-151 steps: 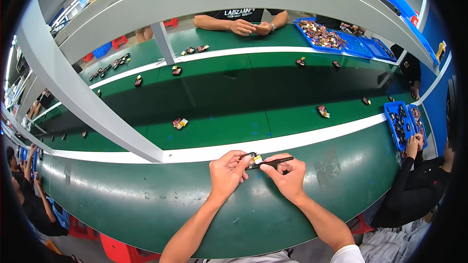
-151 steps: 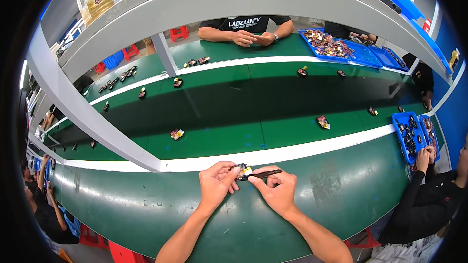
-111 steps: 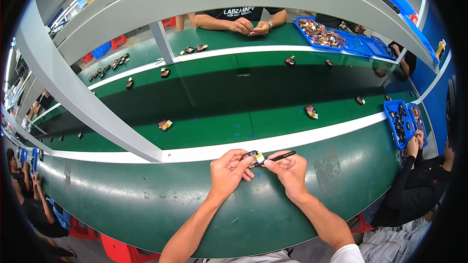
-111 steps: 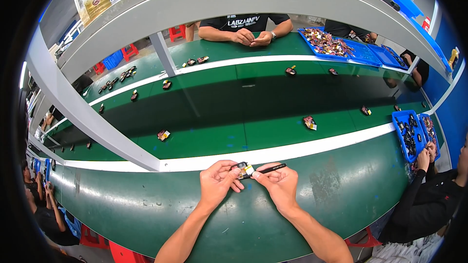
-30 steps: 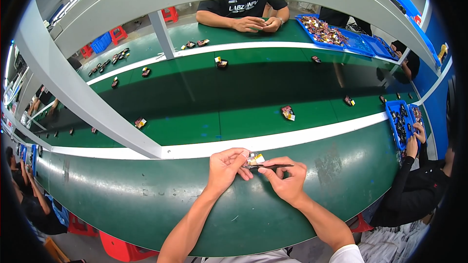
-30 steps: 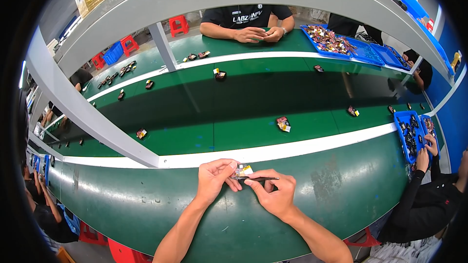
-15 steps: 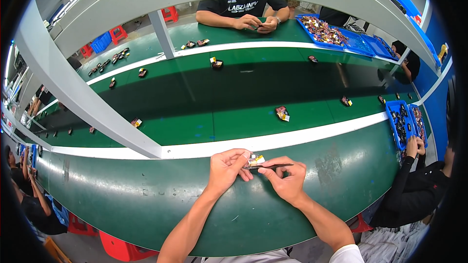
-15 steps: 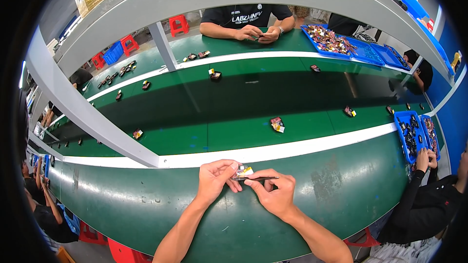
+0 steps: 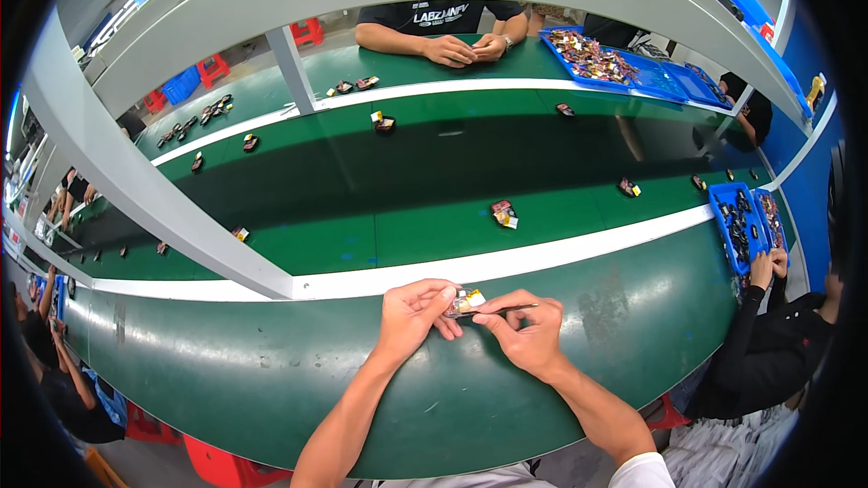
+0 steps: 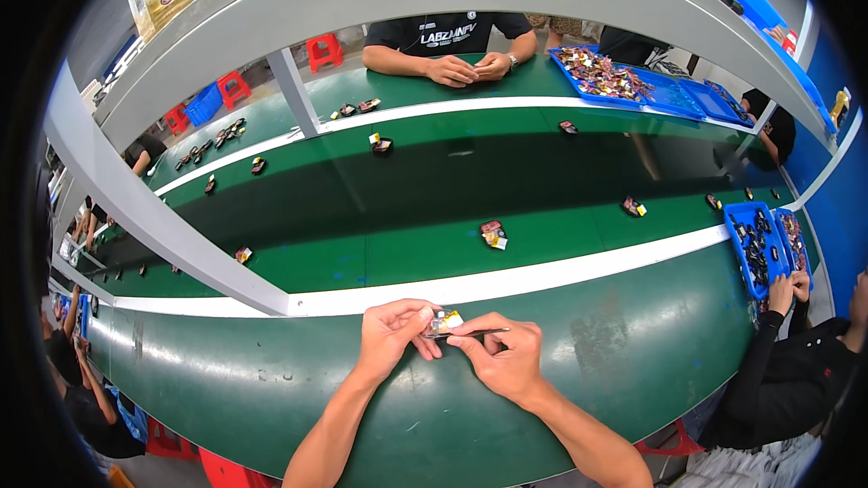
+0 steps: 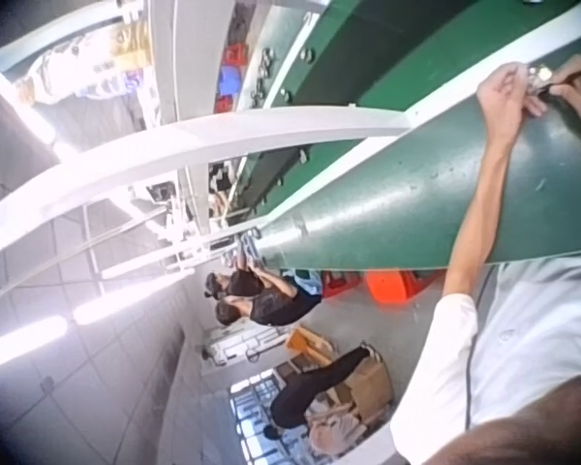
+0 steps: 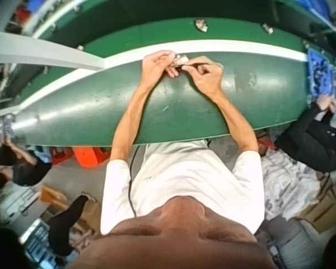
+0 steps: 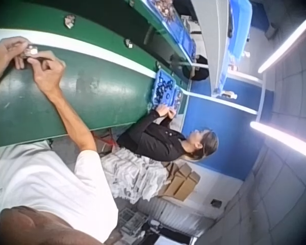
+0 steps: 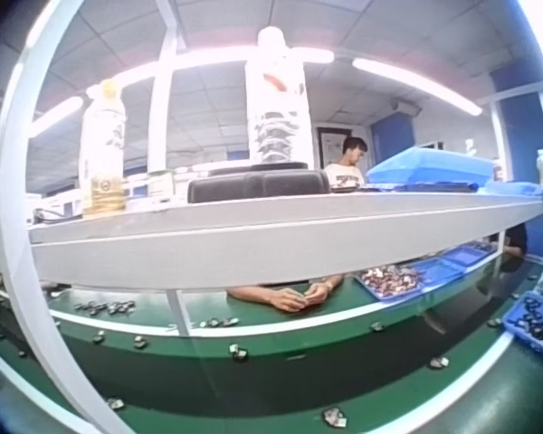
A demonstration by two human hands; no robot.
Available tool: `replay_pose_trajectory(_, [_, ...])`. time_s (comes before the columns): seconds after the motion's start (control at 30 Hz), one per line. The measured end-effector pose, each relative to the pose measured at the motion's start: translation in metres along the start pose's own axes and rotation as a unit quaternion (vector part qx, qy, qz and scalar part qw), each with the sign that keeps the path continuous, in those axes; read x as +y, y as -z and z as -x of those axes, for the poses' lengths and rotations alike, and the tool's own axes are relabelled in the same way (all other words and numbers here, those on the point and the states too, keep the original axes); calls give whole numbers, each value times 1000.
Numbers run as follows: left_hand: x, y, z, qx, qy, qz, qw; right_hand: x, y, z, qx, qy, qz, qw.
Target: The worker uses tweezers and a tool to assemble or inspect small electronic parts on an industrial production line.
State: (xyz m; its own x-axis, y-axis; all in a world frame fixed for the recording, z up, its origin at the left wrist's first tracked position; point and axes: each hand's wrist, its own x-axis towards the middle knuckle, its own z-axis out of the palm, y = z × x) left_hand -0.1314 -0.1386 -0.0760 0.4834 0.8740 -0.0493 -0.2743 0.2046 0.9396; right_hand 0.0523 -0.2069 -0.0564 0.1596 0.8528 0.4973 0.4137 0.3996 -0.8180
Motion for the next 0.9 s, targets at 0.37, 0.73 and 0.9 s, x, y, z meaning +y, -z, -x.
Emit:
replay_pose_trajectory(0.37, [7,-2,0,6,7,3,1000,2,-4,-1,19,-21,-19,999])
replay_pose_trajectory(0.73, [0,-10,0,50,-12,15,999,8,-2,-1,6,16,12,1000])
replay_pose_trajectory(0.9, [4,-6,-2,37,10,-5,999,8,-1,-3,4,35,17,999])
